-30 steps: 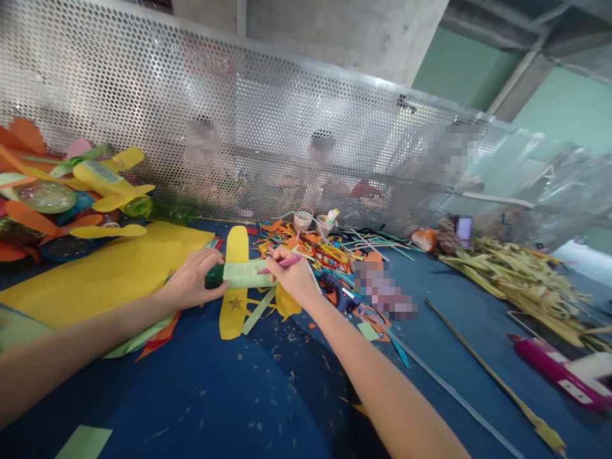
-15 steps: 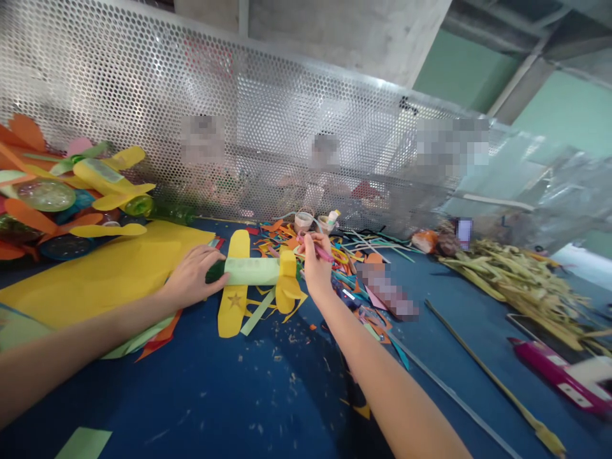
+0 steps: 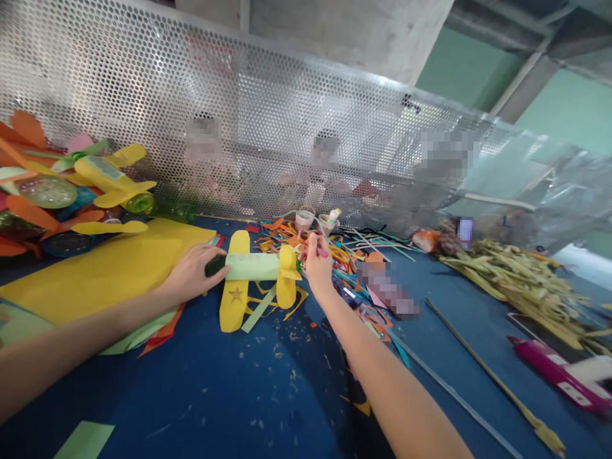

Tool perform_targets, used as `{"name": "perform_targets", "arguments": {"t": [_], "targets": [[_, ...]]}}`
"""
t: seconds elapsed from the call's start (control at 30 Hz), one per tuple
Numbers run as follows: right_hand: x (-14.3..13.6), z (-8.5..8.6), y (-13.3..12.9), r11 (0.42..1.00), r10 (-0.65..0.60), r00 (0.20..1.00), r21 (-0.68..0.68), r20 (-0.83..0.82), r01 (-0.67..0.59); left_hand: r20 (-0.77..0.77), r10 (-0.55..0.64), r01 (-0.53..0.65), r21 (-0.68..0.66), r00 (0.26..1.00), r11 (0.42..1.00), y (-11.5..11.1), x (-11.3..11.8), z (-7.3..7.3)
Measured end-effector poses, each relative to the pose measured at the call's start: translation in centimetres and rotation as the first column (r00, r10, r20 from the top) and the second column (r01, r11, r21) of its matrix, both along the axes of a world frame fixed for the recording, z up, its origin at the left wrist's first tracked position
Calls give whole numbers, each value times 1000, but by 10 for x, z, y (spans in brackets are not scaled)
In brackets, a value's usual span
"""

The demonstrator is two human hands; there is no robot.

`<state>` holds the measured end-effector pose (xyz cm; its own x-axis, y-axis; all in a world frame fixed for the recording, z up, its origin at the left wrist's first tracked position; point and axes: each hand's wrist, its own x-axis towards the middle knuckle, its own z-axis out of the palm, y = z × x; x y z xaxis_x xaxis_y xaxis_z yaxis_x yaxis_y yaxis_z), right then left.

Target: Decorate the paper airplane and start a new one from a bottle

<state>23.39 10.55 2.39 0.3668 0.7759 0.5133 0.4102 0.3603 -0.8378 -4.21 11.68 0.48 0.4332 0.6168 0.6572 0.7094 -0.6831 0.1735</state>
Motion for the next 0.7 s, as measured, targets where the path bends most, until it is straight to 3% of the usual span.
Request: {"name": "perform_targets", "arguments": {"t": [0.13,0.27,0.47,0.7], "targets": [[10,-6,3,991,-107,956,-53,274,126,28,-60,61,-43,998,997,-1,-2,4],[12,-10,5,973,-179,916,-76,358,220,183,-105,141,-198,978,970,-1,-6,9],[10,-16,10,991,-88,958,-76,272,112,482,11,224,-427,876,876,6,-10,21],[8,-16,10,999,-44,988,-17,151,47,359,56,190,-612,932,768,0,-8,38]]}}
